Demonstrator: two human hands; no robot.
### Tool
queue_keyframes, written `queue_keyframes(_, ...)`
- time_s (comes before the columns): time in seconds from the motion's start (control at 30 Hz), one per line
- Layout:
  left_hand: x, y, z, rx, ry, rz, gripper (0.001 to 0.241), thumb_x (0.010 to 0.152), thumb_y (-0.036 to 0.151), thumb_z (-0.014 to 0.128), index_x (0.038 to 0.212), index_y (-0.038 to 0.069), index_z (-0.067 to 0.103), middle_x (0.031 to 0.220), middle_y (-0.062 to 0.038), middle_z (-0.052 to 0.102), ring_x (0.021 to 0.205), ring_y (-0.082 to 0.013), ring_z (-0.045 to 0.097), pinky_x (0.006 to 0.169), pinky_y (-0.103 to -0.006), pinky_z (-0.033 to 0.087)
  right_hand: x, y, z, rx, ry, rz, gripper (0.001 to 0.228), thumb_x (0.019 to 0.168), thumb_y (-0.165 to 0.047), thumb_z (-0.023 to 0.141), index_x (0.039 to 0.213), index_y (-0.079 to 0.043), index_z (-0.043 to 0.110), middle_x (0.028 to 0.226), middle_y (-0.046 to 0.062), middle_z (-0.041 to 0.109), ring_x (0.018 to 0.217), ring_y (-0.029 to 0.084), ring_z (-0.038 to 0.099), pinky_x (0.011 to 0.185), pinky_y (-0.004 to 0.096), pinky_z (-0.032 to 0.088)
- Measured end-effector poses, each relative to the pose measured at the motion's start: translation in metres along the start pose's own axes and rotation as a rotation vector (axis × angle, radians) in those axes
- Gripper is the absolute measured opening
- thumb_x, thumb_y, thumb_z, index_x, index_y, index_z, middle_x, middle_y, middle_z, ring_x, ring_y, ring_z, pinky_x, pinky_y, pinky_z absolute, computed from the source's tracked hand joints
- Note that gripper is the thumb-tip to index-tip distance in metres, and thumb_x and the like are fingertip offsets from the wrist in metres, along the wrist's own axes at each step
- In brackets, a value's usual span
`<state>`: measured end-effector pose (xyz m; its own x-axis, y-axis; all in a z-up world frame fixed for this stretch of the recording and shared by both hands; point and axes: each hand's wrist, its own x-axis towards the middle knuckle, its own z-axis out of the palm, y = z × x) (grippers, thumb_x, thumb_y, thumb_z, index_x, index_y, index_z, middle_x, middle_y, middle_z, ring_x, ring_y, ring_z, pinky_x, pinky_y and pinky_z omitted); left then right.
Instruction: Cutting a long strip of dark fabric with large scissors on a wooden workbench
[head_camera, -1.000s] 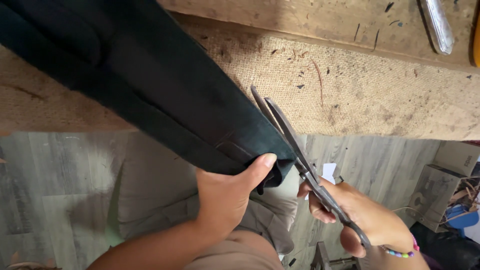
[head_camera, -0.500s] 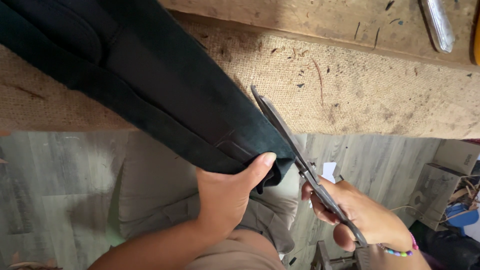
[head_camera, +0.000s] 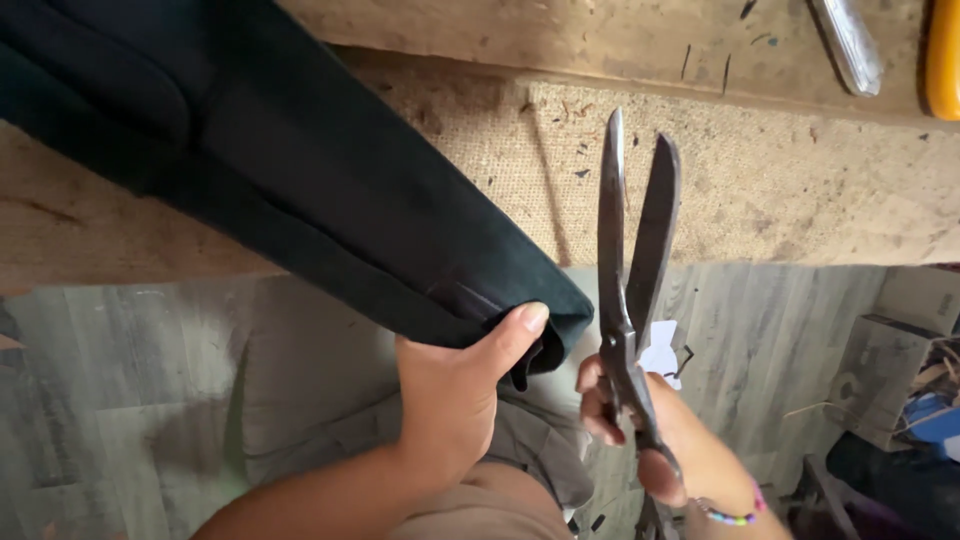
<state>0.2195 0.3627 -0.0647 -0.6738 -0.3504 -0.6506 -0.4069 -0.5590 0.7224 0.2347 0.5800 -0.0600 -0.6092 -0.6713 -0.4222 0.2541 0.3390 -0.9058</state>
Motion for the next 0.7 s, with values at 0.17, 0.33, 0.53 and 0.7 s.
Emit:
queue_keyframes(0.17, -0.001, 0.002, 0.002, -0.021, -0.052, 0.019, 0.027, 0.075, 0.006, 0.084, 0.1, 0.005, 0.075, 0.095, -0.001, 0.075, 0.088, -0.0111, 0.068, 0.082, -0.0307, 0.061, 0.002, 0.001, 0.023, -0.025, 0.132, -0.005, 0.103, 0.081, -0.103, 0.036, 0.121, -0.009, 0.049, 0.075, 0.0, 0.055, 0.061, 0.008, 0.049, 0.059, 0.025, 0.045)
queue_keyframes(0.33, 0.0, 0.004, 0.002, 0.035, 0.012, -0.014, 0.029, 0.07, 0.007, 0.086, 0.097, 0.004, 0.077, 0.095, -0.003, 0.078, 0.087, -0.0114, 0.07, 0.084, -0.0305, 0.063, 0.001, 0.003, 0.025, -0.024, 0.104, 0.006, 0.104, 0.08, -0.104, 0.033, 0.12, -0.009, 0.051, 0.068, 0.0, 0.053, 0.057, 0.007, 0.044, 0.053, 0.025, 0.038)
queue_keyframes(0.53, -0.002, 0.006, 0.006, -0.092, 0.027, -0.075, 0.028, 0.069, -0.002, 0.086, 0.095, 0.002, 0.076, 0.089, -0.005, 0.077, 0.08, -0.0123, 0.069, 0.074, -0.0307, 0.062, -0.002, 0.001, 0.02, -0.04, 0.1, -0.005, 0.104, 0.082, -0.103, 0.036, 0.121, -0.008, 0.051, 0.069, 0.002, 0.052, 0.059, 0.009, 0.044, 0.058, 0.025, 0.039)
queue_keyframes(0.7, 0.0, 0.002, 0.006, -0.083, 0.04, -0.074, 0.033, 0.068, -0.003, 0.086, 0.1, 0.001, 0.076, 0.094, -0.005, 0.078, 0.082, -0.0119, 0.07, 0.078, -0.0305, 0.063, -0.001, -0.002, 0.02, -0.047, 0.116, 0.061, 0.107, 0.076, -0.105, 0.036, 0.122, -0.01, 0.052, 0.067, 0.002, 0.052, 0.059, 0.009, 0.044, 0.057, 0.026, 0.037)
